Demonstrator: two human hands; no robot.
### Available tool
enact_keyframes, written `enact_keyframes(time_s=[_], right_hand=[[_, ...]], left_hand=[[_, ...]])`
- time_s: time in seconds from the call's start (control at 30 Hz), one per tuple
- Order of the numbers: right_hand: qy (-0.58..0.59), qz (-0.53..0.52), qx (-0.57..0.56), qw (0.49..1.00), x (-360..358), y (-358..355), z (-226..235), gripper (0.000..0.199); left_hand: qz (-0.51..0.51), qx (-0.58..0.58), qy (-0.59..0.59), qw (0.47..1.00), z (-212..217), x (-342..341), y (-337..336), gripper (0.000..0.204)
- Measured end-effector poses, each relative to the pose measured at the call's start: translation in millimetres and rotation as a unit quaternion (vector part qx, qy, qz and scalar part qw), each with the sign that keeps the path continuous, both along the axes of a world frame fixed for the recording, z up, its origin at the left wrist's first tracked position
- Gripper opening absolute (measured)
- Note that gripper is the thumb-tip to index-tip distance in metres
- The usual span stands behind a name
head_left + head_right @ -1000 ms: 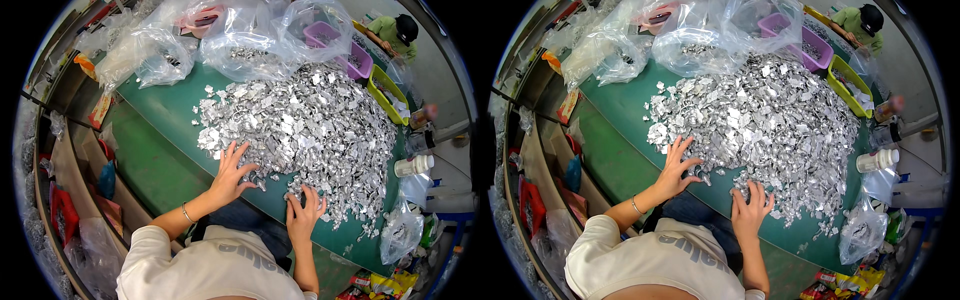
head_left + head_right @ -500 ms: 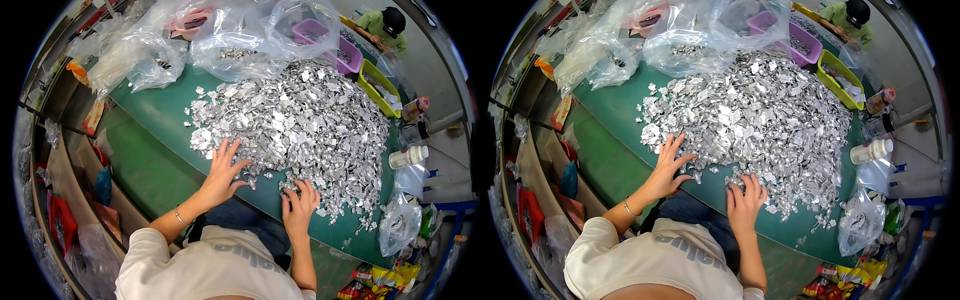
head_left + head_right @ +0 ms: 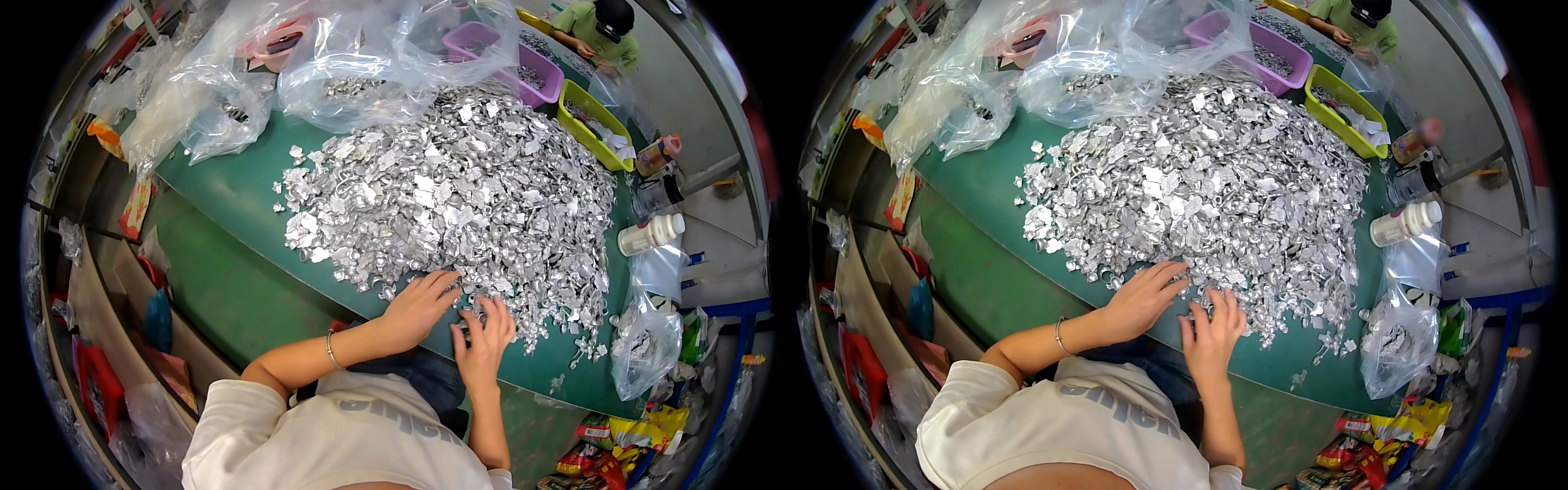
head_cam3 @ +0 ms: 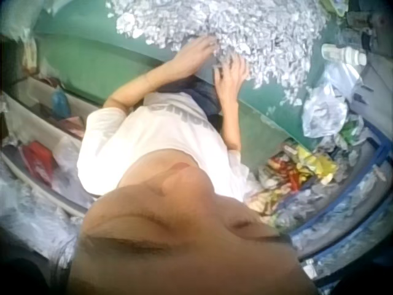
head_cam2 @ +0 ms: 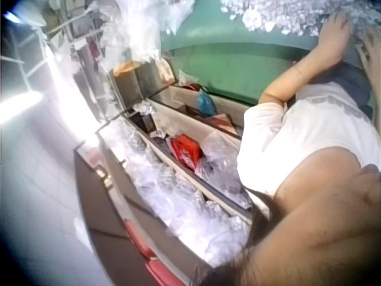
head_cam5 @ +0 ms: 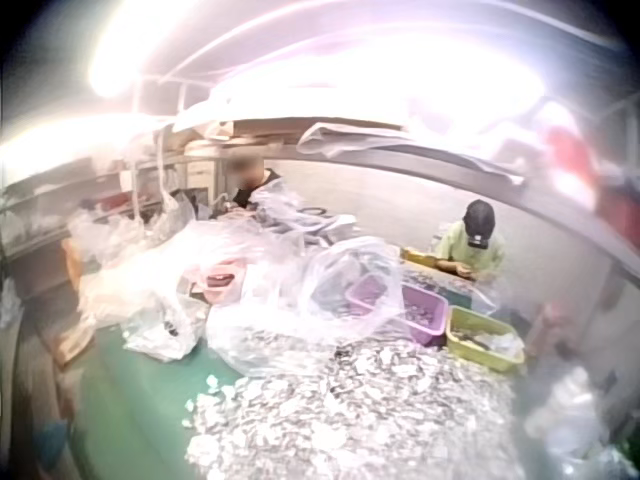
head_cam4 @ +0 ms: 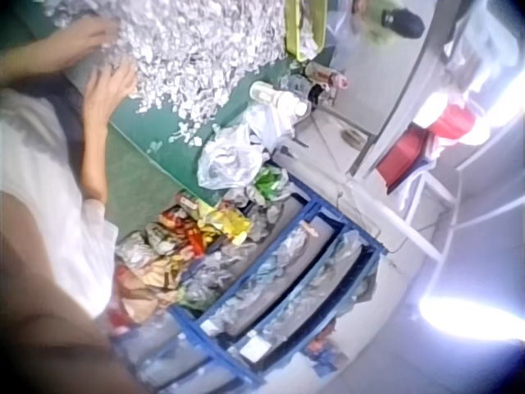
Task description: The person picks through a pile of small metal parts on a green table by hand, gathering specific pieces into their palm and then placing them into a plastic bag.
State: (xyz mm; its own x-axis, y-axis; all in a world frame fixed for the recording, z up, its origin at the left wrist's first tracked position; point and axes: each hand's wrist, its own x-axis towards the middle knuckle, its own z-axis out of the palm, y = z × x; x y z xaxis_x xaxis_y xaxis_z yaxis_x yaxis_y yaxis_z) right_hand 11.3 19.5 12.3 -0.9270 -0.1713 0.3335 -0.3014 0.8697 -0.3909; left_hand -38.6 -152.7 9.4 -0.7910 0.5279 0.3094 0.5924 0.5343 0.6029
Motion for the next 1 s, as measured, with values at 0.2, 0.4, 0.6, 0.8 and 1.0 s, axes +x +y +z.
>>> enact_keyframes(time_s=[0.2, 0.4, 0.6, 0.8, 1.0], right_hand=[[-0.005, -0.038, -0.012, 0.999, 8.4, 26.9, 3.3, 0.018], [0.047, -0.135, 0.031, 0.989, 9.5, 40.9, 3.2, 0.019], [0.015, 0.01, -0.025, 1.0, -8.2, -9.6, 19.4, 0.023], [-0.07, 0.068, -0.041, 0.994, 0.3, -4.0, 8.5, 0.03], [-0.052, 0.042, -0.028, 0.997, -19.8, -17.1, 21.3, 0.043]], left_hand=[[0.019, 0.054, -0.044, 0.997, -11.6, 15.4, -12.3, 0.035], [0.025, 0.077, -0.047, 0.996, -5.8, 21.3, -13.6, 0.029], [0.075, 0.071, -0.093, 0.99, 7.8, 23.9, -10.7, 0.045], [0.018, -0.007, -0.055, 0.998, 1.2, 16.5, -19.2, 0.046], [0.04, 0.059, -0.079, 0.994, -8.5, 26.9, -22.6, 0.038]])
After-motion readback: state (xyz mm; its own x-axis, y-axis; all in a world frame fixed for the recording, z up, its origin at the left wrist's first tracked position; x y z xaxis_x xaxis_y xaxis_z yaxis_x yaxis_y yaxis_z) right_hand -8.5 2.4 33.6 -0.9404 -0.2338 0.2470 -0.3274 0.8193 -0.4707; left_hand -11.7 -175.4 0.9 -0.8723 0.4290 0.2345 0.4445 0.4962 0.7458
